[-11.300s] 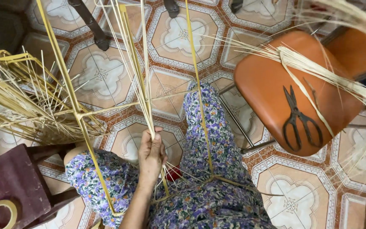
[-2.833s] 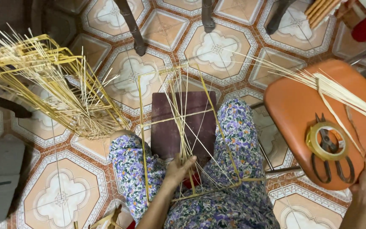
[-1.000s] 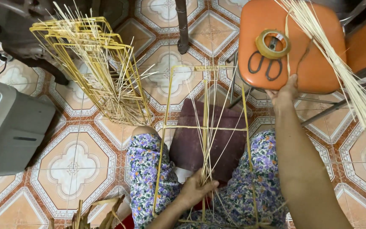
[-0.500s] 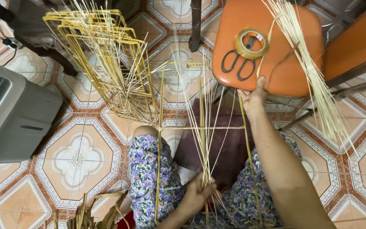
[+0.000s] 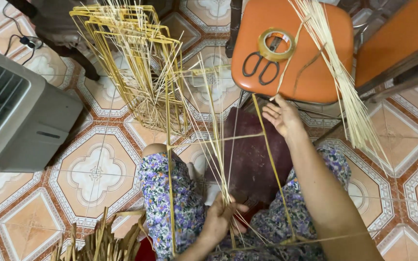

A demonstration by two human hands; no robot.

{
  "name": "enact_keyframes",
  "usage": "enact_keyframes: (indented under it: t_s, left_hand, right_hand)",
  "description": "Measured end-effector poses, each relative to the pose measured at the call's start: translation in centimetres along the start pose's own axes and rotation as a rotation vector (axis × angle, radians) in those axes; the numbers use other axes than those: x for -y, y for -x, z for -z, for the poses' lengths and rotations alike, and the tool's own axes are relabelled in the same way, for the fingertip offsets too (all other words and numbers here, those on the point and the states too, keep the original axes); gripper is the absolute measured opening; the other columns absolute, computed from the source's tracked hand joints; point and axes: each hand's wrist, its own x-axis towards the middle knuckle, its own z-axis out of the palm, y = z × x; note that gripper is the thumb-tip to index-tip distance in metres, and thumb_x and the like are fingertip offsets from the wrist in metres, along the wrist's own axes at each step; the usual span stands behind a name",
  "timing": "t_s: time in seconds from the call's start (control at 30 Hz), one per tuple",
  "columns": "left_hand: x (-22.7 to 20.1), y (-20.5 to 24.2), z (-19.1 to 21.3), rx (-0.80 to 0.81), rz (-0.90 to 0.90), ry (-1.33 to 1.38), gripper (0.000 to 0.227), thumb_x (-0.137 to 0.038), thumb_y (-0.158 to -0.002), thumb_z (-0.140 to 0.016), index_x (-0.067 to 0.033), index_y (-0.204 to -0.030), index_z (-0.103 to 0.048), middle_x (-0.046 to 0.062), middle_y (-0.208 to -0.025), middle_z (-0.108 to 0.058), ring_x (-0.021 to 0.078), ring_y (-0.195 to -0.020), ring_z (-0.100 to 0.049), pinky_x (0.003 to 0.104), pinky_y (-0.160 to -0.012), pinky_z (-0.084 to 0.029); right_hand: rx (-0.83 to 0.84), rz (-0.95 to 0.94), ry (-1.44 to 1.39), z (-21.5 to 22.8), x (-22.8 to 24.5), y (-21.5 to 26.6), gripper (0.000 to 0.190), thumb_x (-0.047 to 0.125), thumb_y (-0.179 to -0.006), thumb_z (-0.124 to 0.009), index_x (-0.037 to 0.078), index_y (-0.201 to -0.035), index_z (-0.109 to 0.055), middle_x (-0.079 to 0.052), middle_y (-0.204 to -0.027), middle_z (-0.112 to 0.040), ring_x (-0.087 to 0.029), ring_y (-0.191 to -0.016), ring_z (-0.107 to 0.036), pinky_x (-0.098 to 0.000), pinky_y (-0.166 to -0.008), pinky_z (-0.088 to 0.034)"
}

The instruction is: The person is weaving thin bamboo strips to construct a square-based structure, possibly a lantern frame or basket component.

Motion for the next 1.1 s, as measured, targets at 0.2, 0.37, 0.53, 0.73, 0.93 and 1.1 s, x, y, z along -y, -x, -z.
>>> enact_keyframes:
  t_s: [0.2,0.37,0.53,0.73,0.93,1.1]
  left_hand:
    - [-2.3,4.2,-0.2,-0.047,0.123,-0.038,0.032,-0.012,-0.104,-0.042,-0.0179,-0.134,-0.033,0.019,-0.109,-0.074,0.0239,-0.057,-0.071,0.034,-0.051,-0.064]
    - [0.2,7.0,-0.7,-0.045,0.068,-0.01,0.022,-0.011,-0.104,-0.043,-0.0074,-0.125,-0.039,0.021,-0.106,-0.075,0.027,-0.054,-0.072,0.034,-0.046,-0.059]
    - [-0.4,10.6,-1.9,-0.206,-0.032,0.079,0.016,-0.012,-0.103,-0.042,-0.0092,-0.117,-0.038,0.022,-0.102,-0.073,0.0285,-0.051,-0.072,0.033,-0.039,-0.057]
    - [-3.4,7.9,-2.7,0.061,-0.257,-0.196,0.014,-0.009,-0.107,-0.037,-0.0021,-0.119,-0.038,0.022,-0.108,-0.072,0.0233,-0.06,-0.074,0.029,-0.046,-0.064]
    - [-3.7,-0.1,-5.8,0.267,-0.214,-0.354,0.019,-0.007,-0.106,-0.035,-0.0014,-0.124,-0.036,0.021,-0.117,-0.069,0.0254,-0.066,-0.074,0.029,-0.053,-0.064]
    - [-0.4,-4.8,-5.8,0.273,-0.083,-0.308,0.026,-0.016,-0.106,-0.043,-0.004,-0.129,-0.04,0.019,-0.117,-0.068,0.0254,-0.067,-0.074,0.03,-0.059,-0.066]
  right_hand:
    - [0.13,0.048,0.62,-1.6,0.7,15.9,0.062,0.038,-0.104,-0.048,0.005,-0.155,-0.041,-0.022,-0.151,-0.054,-0.032,-0.13,-0.059,-0.0431,-0.101,-0.054]
    - [0.183,0.018,0.819,-1.2,-3.7,22.3,0.063,0.023,-0.099,-0.054,0.009,-0.155,-0.031,-0.014,-0.153,-0.047,-0.03,-0.123,-0.063,-0.0413,-0.096,-0.058]
    - [0.29,0.173,0.846,-4.8,-3.9,26.9,0.065,-0.001,-0.096,-0.045,0.015,-0.157,-0.029,-0.011,-0.146,-0.058,-0.023,-0.102,-0.074,-0.0331,-0.087,-0.062]
    - [0.164,0.505,0.727,-3.7,0.0,28.4,0.061,-0.007,-0.098,-0.04,0.014,-0.155,-0.037,-0.014,-0.141,-0.061,-0.023,-0.096,-0.073,-0.031,-0.08,-0.064]
    - [-0.168,0.537,0.715,2.7,1.3,26.6,0.057,-0.006,-0.101,-0.041,0.015,-0.154,-0.043,-0.013,-0.135,-0.066,-0.022,-0.098,-0.073,-0.0296,-0.08,-0.063]
    - [-0.24,0.337,0.845,6.9,0.5,23.3,0.057,0.001,-0.102,-0.044,0.019,-0.155,-0.038,-0.007,-0.134,-0.065,-0.02,-0.105,-0.069,-0.0311,-0.086,-0.06]
